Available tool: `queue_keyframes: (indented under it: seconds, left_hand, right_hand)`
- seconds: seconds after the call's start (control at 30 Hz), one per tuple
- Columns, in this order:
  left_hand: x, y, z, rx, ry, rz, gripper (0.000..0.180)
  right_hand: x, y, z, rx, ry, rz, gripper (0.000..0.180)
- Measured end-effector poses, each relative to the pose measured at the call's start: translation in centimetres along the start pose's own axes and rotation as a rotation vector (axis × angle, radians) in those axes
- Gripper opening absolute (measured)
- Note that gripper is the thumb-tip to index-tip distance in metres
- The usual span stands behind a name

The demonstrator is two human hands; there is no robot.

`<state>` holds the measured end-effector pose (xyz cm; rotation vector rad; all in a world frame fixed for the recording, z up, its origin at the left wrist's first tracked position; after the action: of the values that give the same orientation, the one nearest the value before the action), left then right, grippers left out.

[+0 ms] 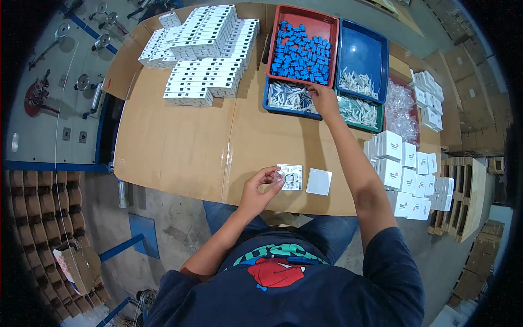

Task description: Assembling and packaging small hardware components into individual white boxes.

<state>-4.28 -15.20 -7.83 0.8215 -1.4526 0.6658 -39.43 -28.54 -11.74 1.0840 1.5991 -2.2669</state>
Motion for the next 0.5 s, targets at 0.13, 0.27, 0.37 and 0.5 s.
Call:
queue_keyframes:
  seconds: [0.13, 0.27, 0.37, 0.5]
  left_hand:
    - [0.4, -0.1, 0.0, 0.01, 0.022, 0.002, 0.038]
    - [0.9, 0.2, 0.1, 0.011, 0.039, -0.003, 0.038]
    - [1.0, 0.2, 0.2, 0.025, 0.069, 0.008, 0.038]
    - [1.6, 0.1, 0.3, 0.05, 0.08, -0.012, 0.039]
  right_hand:
    - [-0.6, -1.0, -0.3, 0.037, -0.004, 0.005, 0.017]
    - [-0.5, -1.8, -1.1, 0.091, -0.064, 0.097, 0.016]
    - [-1.8, -2.4, -3.2, 0.107, -0.114, 0.169, 0.013]
    - [-5.5, -3.6, -8.2, -0.261, 0.162, 0.577, 0.022]
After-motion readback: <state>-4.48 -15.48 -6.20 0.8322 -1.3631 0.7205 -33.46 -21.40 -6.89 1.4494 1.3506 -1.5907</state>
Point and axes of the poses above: each hand's wrist, its own z-axis towards the middle knuckle, its own y-axis out of the palm, x = y × z, the point moved 4 cm from there along z, towards the middle knuckle, and after that the axes turned 5 degrees about y, right-handed, at the moved point
